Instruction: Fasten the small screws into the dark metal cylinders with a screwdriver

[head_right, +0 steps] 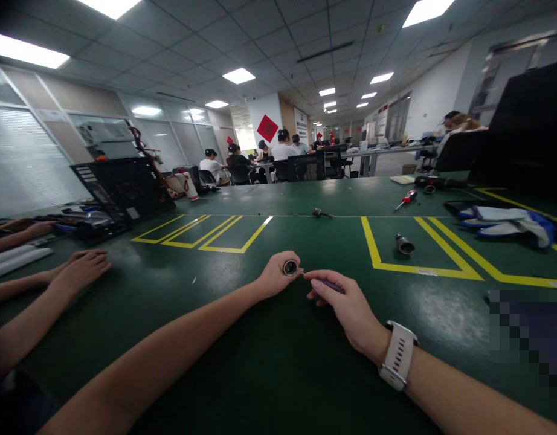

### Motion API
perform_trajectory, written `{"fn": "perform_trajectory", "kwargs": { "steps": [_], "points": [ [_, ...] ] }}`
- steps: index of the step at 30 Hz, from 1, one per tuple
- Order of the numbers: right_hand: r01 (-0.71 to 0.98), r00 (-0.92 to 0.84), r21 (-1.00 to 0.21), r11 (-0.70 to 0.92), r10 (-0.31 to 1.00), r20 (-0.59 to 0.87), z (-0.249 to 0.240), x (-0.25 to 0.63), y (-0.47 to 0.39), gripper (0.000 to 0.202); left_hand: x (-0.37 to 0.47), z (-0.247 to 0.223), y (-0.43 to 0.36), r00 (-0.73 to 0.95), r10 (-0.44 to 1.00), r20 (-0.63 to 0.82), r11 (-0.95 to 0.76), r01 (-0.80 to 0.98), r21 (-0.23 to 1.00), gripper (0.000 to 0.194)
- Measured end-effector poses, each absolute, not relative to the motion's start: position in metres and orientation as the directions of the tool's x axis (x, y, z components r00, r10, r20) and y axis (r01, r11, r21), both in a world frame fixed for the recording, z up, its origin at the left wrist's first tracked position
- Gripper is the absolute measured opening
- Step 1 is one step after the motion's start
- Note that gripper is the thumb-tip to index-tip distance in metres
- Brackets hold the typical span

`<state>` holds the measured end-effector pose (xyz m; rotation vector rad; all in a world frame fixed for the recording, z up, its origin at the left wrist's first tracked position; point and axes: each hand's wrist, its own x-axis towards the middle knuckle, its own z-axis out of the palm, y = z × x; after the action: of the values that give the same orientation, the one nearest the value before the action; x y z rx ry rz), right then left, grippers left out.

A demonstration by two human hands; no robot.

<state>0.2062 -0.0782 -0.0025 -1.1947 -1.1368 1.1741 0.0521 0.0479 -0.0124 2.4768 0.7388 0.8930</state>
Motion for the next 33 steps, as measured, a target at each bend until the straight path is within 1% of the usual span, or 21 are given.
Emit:
{"fn": "perform_trajectory", "kwargs": {
  "steps": [4,6,8,14,17,19,21,26,28,30,33],
  "points": [
    [-0.005,0.081,-1.0,0.023,0.996,0.023,-0.0044,0.2042,-0.0765,0.029,0.0537,-0.0137,0.0468,0.677,0.581,0.451,-0.813,0.465,0.349,0.003],
    [0.001,0.071,-1.0,0.026,0.997,0.026,-0.0046,0.2044,-0.076,0.028,0.054,-0.0135,0.0462,0.694,0.575,0.433,-0.818,0.494,0.294,0.004],
    [-0.018,0.058,-1.0,0.02,0.998,0.019,-0.0041,0.2055,-0.0757,0.027,0.0537,-0.0127,0.0459,0.695,0.579,0.427,-0.815,0.488,0.311,0.003],
    [-0.117,0.04,-0.993,-0.018,0.999,-0.023,-0.0005,0.2085,-0.0761,0.027,0.0513,-0.0113,0.0476,0.673,0.601,0.431,-0.77,0.342,0.54,0.009],
    [-0.129,0.043,-0.991,-0.016,0.999,-0.021,0.0004,0.2081,-0.0764,0.027,0.0514,-0.0118,0.0485,0.678,0.593,0.434,-0.754,0.278,0.596,0.011],
    [-0.12,0.049,-0.993,-0.007,0.999,-0.013,0.0,0.2075,-0.0767,0.027,0.0519,-0.0121,0.0485,0.673,0.587,0.451,-0.762,0.271,0.588,0.012],
    [-0.104,0.057,-0.995,0.006,0.998,0.0,-0.0009,0.2068,-0.0771,0.028,0.0523,-0.0121,0.0479,0.666,0.583,0.465,-0.78,0.299,0.551,0.01],
    [-0.02,0.07,-1.0,0.009,0.998,0.008,-0.003,0.2049,-0.0782,0.027,0.0526,-0.0121,0.0457,0.683,0.572,0.454,-0.818,0.436,0.375,0.005],
    [-0.001,0.06,-1.0,0.006,0.998,0.006,-0.0034,0.2051,-0.0779,0.026,0.0526,-0.0123,0.0456,0.693,0.567,0.445,-0.823,0.465,0.326,0.004],
    [-0.016,0.043,-1.0,0.004,0.999,0.004,-0.0039,0.2062,-0.0769,0.027,0.0525,-0.0126,0.0461,0.696,0.562,0.447,-0.827,0.457,0.328,0.004],
    [-0.078,0.029,-0.997,-0.009,1.0,-0.011,-0.0042,0.2084,-0.0755,0.027,0.0522,-0.0128,0.0474,0.683,0.567,0.46,-0.818,0.403,0.411,0.006]
  ]
}}
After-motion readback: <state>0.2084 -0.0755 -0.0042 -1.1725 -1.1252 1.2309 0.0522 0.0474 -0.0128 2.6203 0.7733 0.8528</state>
